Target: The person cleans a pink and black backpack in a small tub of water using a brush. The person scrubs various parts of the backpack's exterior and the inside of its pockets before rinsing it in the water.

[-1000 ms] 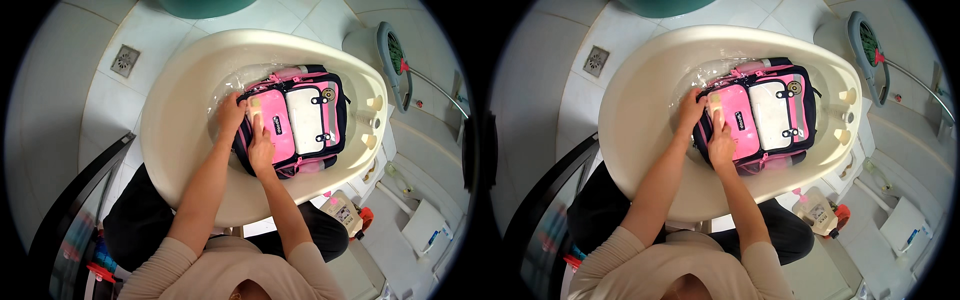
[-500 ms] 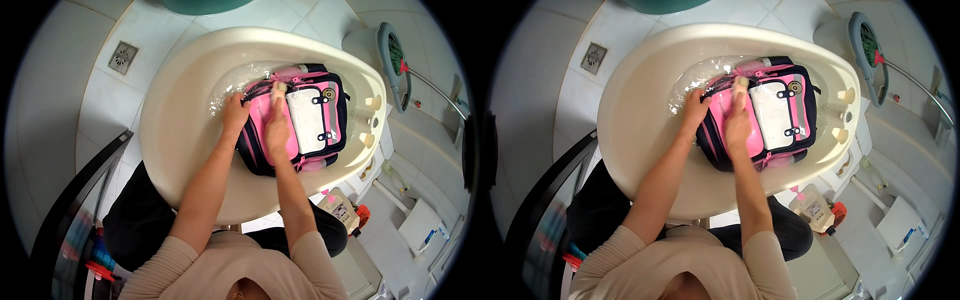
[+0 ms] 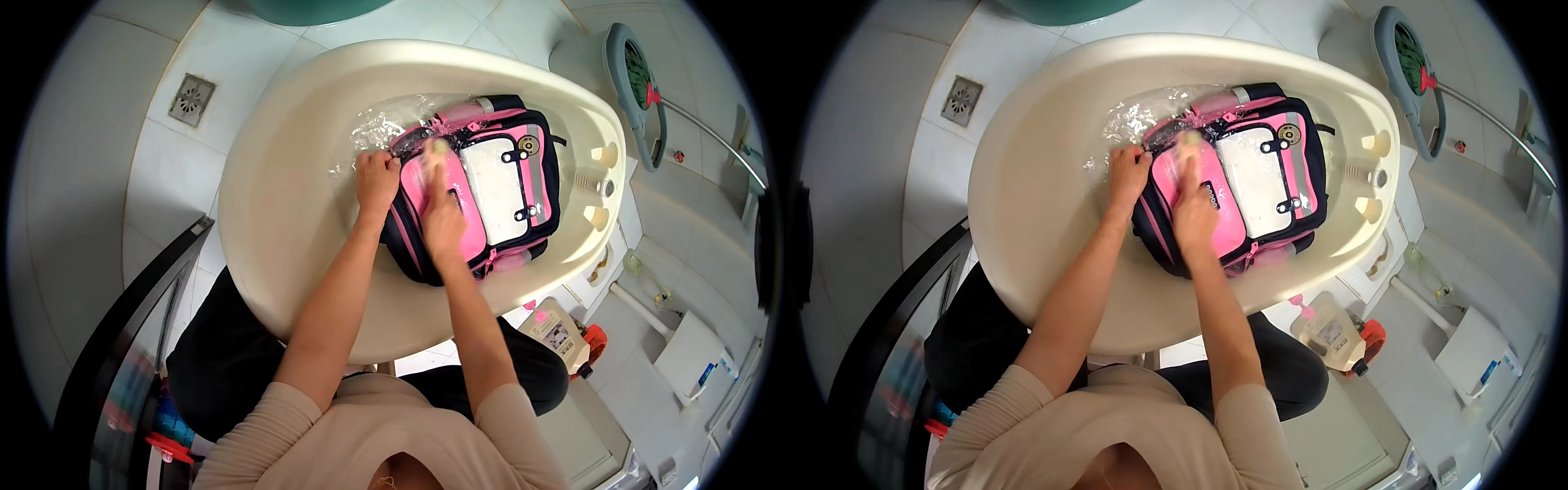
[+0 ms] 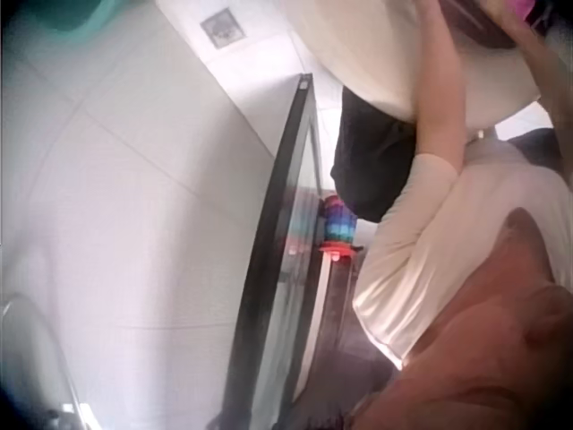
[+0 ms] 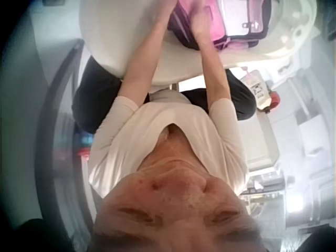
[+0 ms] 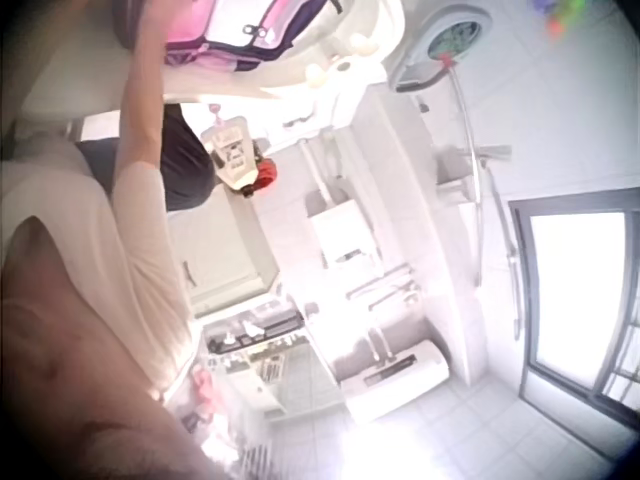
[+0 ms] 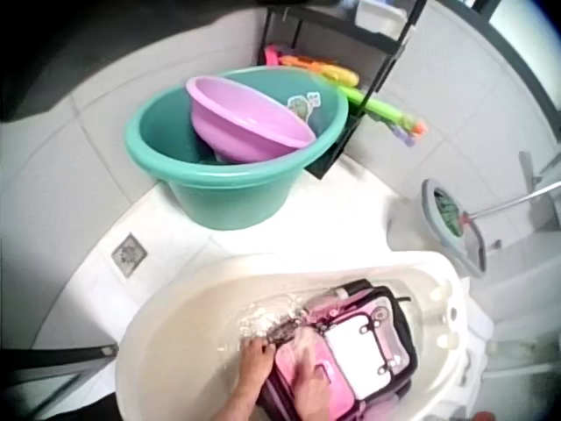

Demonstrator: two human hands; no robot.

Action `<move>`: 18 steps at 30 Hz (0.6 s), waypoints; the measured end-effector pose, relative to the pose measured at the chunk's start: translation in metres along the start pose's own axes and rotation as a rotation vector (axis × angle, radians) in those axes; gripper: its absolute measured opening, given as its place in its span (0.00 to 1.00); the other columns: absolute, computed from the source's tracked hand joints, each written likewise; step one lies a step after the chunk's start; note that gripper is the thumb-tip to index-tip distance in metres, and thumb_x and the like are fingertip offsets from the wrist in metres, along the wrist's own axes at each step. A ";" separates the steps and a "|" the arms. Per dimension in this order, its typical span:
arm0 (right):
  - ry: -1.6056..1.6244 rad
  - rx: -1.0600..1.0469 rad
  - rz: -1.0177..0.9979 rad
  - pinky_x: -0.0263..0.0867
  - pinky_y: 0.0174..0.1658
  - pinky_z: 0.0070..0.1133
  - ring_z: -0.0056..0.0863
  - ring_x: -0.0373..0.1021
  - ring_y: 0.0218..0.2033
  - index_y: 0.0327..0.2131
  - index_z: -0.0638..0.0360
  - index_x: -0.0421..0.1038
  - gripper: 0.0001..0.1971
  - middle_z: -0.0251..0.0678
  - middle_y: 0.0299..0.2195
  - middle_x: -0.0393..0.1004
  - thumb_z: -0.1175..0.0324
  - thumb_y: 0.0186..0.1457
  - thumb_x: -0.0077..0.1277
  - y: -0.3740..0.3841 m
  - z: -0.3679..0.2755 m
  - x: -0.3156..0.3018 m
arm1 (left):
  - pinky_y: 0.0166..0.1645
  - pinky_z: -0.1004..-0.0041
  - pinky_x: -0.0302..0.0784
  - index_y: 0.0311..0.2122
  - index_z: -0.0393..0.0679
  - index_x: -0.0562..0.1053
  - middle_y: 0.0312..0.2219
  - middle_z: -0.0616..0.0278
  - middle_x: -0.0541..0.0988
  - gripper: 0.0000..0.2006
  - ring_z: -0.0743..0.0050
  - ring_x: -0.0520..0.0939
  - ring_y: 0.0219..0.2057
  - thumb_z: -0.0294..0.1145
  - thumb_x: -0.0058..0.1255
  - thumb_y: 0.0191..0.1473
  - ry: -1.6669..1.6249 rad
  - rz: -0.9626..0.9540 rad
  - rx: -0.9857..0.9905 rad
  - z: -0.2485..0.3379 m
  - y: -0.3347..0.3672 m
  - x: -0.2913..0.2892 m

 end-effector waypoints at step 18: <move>0.081 0.079 -0.183 0.60 0.21 0.36 0.48 0.65 0.18 0.53 0.53 0.44 0.26 0.52 0.19 0.68 0.72 0.48 0.34 -0.021 -0.001 0.016 | 0.35 0.62 0.66 0.24 0.40 0.67 0.29 0.53 0.65 0.08 0.53 0.70 0.31 0.32 0.50 0.40 0.080 0.014 0.018 0.010 -0.005 -0.007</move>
Point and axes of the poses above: each hand's wrist, its own y-axis towards the middle knuckle, its own x-axis out of the palm, z = x × y, the point moved 9 cm from there along y, towards the middle knuckle
